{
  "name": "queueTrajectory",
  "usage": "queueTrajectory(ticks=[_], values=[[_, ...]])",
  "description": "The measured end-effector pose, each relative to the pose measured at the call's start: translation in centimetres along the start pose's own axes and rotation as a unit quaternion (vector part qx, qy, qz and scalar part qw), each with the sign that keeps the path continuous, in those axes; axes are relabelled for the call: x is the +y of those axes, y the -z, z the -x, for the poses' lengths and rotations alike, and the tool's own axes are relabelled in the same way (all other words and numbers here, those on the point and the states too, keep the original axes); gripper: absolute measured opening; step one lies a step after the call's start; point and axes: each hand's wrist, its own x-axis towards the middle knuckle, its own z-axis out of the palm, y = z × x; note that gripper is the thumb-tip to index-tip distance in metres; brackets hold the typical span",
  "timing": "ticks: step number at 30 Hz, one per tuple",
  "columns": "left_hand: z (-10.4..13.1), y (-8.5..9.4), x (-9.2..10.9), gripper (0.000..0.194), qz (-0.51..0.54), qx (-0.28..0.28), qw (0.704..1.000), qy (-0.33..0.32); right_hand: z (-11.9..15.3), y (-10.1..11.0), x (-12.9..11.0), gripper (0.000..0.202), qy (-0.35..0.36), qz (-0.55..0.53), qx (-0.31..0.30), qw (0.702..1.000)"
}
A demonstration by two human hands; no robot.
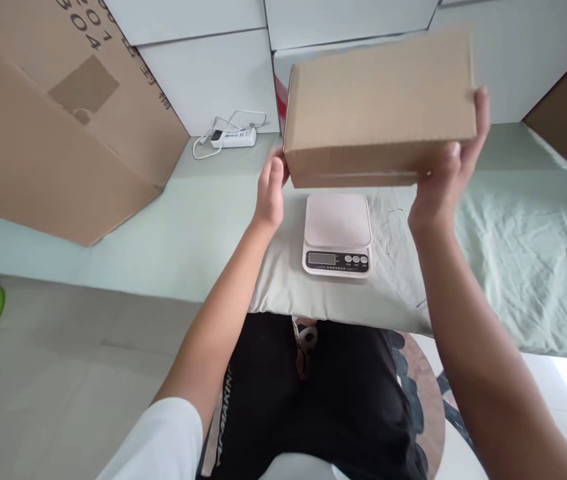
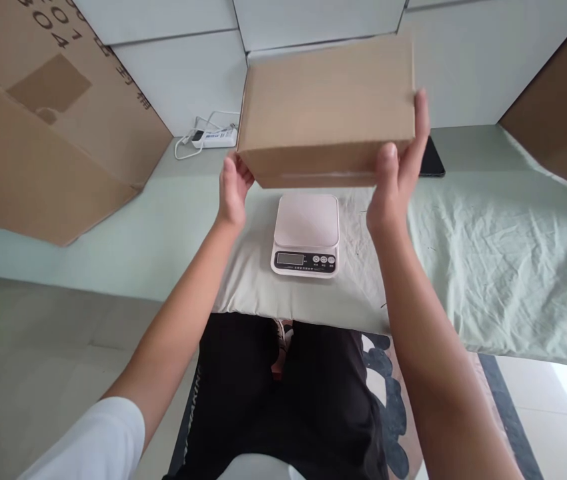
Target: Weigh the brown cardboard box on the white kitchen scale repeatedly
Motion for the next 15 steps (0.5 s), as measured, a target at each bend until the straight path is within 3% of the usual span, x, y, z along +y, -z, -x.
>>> queueTrajectory(ticks=[3,8,15], values=[[-2.4,-0.3,-3.3,0.089,0.008,0.019,1.000,0.020,-1.3,-1.6,2.6,0.088,0.009,0.024,-0.005,1.000],[-2.0,-0.6,-7.7,0.088,-0.005,0.036,0.999,0.040,0.1,-2.4,7.9,0.102,-0.029,-0.014,-0.004,0.999],[-1.4,-0.6,-8.8,0.084,-0.011,0.033,0.997,0.073,0.5,-1.8,9.2,0.100,-0.099,-0.011,-0.007,0.995]])
